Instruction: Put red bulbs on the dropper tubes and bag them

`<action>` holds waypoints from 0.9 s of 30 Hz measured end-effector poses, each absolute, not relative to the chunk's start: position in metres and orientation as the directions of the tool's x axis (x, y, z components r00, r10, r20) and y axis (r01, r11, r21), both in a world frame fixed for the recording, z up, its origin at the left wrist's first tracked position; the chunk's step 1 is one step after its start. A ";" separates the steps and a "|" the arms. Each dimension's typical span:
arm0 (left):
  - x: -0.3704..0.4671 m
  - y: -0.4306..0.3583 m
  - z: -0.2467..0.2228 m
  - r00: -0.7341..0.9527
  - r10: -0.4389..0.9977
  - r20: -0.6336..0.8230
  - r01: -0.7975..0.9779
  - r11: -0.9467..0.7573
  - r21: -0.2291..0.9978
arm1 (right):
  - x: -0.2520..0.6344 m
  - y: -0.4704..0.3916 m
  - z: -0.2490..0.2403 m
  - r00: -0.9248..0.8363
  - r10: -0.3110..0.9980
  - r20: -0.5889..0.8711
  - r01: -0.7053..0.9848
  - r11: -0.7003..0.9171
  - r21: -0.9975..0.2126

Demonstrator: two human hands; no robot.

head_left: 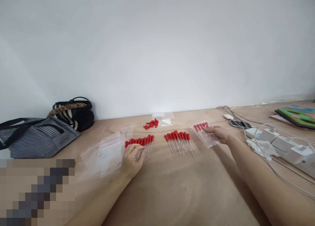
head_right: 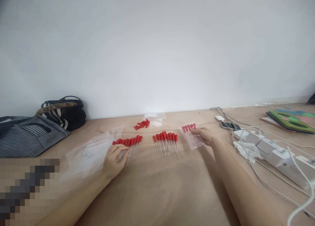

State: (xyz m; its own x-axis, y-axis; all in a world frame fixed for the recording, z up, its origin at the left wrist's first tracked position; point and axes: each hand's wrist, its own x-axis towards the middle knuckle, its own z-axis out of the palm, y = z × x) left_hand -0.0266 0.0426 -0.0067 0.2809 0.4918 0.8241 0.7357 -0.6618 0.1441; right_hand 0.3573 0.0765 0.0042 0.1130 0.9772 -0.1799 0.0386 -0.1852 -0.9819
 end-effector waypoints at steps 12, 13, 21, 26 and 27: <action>-0.065 0.052 0.010 0.152 0.769 0.620 0.942 -0.303 0.145 | 0.349 0.082 -0.011 0.344 0.930 -0.132 0.522 -0.306 -0.796; -0.074 0.054 0.015 0.094 0.837 0.539 0.972 -0.194 0.132 | 0.349 0.082 -0.008 0.384 0.919 -0.086 0.575 -0.311 -0.756; -0.144 0.064 0.040 -0.282 0.924 0.258 0.959 0.269 0.085 | 0.297 0.080 -0.006 0.251 0.887 0.387 0.894 -0.059 -0.445; -0.163 0.074 0.029 -0.345 0.916 0.204 0.933 0.312 0.180 | 0.261 0.069 -0.025 0.073 0.822 0.565 0.945 0.125 -0.303; -0.165 0.077 0.027 -0.335 0.921 0.200 0.934 0.295 0.204 | 0.258 0.067 -0.028 0.042 0.793 0.608 0.950 0.156 -0.269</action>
State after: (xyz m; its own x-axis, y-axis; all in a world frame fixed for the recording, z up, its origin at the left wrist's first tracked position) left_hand -0.1654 0.0769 0.0268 -0.3347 0.9208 0.2002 0.9335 0.2949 0.2039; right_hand 0.2579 0.0667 -0.0284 0.0423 0.7929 0.6079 0.9503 0.1558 -0.2694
